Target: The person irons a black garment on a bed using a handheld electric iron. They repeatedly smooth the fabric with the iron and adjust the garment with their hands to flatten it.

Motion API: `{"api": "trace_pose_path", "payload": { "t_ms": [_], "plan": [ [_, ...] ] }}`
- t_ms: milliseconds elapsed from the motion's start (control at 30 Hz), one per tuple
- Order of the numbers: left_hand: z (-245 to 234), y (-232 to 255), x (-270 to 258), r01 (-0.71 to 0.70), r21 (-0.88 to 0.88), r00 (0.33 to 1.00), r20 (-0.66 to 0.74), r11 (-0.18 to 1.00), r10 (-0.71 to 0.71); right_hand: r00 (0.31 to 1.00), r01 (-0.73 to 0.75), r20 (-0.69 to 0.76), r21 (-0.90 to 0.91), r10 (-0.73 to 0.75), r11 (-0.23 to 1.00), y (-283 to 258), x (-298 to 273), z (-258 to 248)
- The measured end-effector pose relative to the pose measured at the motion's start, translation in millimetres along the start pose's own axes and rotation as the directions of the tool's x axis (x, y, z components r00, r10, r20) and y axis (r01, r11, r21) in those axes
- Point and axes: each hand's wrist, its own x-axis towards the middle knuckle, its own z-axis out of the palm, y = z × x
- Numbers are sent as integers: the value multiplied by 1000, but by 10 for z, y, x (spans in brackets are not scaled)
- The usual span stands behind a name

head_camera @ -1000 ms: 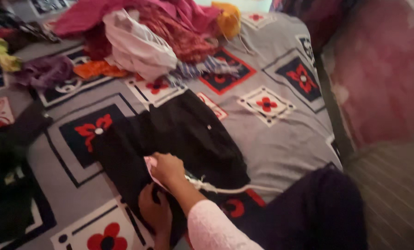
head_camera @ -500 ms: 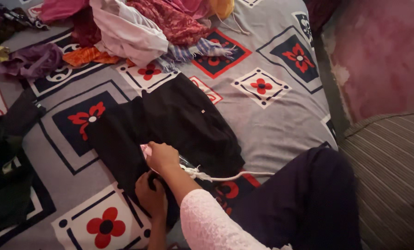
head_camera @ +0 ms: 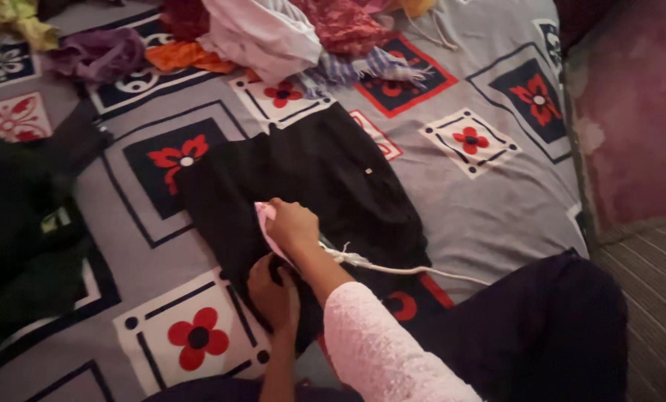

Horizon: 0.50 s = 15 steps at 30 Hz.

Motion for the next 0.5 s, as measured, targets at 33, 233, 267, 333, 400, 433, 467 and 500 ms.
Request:
{"api": "trace_pose_path", "payload": {
  "t_ms": [33,233,267,333,400,433,467,500],
  "plan": [
    [-14,12,-4,25,1,1000,14,1000,-25,1000,-6,9,-10,6,1000,-9,1,0],
    [28,-92,-60,-14,-35,999,-32,999,12,1000,-18,24,-49,19,999,46,13,94],
    [39,-136,-81,-10,-46,999,-34,999,8,1000,-2,17,-39,2,999,73,-11,125],
    [89,-192,-116,-4,-72,999,-33,997,2,1000,26,-1,-22,-26,999,142,-71,149],
    [106,-235,-112,-6,-56,999,-44,998,4,998,20,57,-17,-19,1000,185,-132,119],
    [111,-238,-107,-9,-50,999,-50,999,6,996,16,84,-16,-15,1000,196,-157,85],
    [111,-231,-116,2,-55,998,-56,999,-5,995,18,95,-6,-17,1000,202,-176,49],
    [100,-220,-125,13,-59,998,-62,998,-17,994,20,107,4,-20,1000,202,-190,12]
  ]
}}
